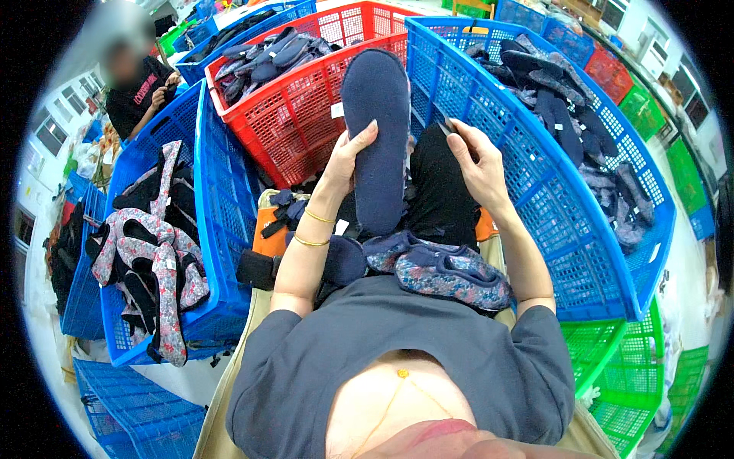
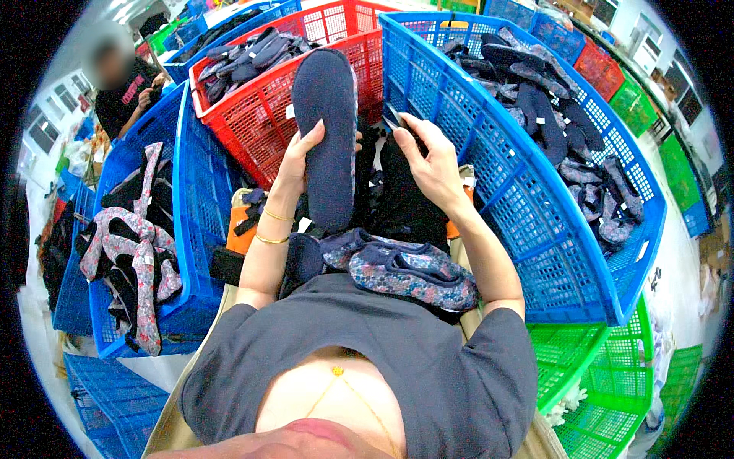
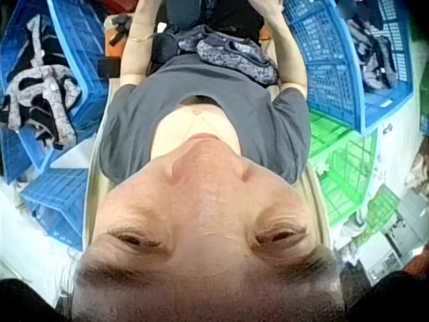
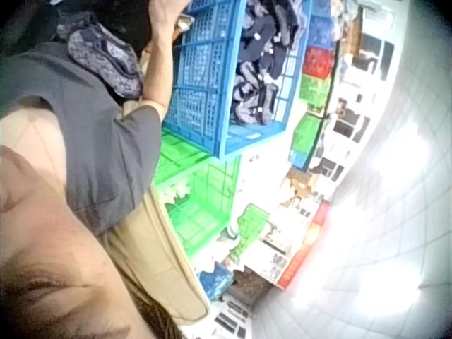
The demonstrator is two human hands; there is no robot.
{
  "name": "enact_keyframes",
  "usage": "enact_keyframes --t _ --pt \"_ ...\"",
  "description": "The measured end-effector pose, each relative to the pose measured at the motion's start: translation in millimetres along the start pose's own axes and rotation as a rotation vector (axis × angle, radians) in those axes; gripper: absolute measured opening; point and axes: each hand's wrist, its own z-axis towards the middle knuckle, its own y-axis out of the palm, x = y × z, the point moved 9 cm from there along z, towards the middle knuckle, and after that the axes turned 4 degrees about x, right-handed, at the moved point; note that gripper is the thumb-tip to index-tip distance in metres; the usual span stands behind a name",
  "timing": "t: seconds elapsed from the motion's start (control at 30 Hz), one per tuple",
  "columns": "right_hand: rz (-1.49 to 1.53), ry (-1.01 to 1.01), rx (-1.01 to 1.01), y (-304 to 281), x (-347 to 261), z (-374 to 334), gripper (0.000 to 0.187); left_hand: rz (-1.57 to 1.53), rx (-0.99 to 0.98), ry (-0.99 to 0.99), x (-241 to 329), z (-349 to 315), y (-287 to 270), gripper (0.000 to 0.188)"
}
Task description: The person sits on the floor and inspects floral-patterned slippers one by one. They pick up each slipper, turn it over to check the sole and interior, and place it back into a blue basket. The process is repeated for multiple slippers throughout the clip.
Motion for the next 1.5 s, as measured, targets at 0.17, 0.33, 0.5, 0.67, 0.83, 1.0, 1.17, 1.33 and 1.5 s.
enact_keyframes --t 0.17,0.33,0.5,0.67,0.83,1.0,1.17,1.33,1.5 --pt "0.204 0.103 0.006 19 -14 20 0.029 0.047 -0.046 0.022 0 -9 10 0.046" --pt "0.372 0.138 0.014 29 -21 36 0.027 0.064 -0.058 0.037 4 -16 10 0.046" --pt "0.43 0.198 -0.019 31 -24 45 0.026 0.094 -0.054 0.011 3 -20 4 0.05" --pt "0.52 0.219 -0.1 27 -25 50 0.026 0.136 -0.101 -0.01 -4 -23 3 0.05" --pt "0.535 0.266 -0.155 22 -31 48 0.025 0.173 -0.12 -0.009 -7 -23 5 0.051" --pt "0.672 0.189 -0.246 14 -37 47 0.026 0.193 -0.174 0.0 -10 -25 4 0.049" --pt "0.629 0.332 -0.298 16 -27 23 0.026 0.201 -0.176 0.019 -12 -25 -1 0.047" --pt "0.64 0.317 -0.217 20 -34 32 0.026 0.126 -0.186 0.006 -12 -28 5 0.049" --pt "0.403 0.045 -0.016 7 -25 32 0.02 -0.049 -0.235 0.033 2 -20 18 0.051"
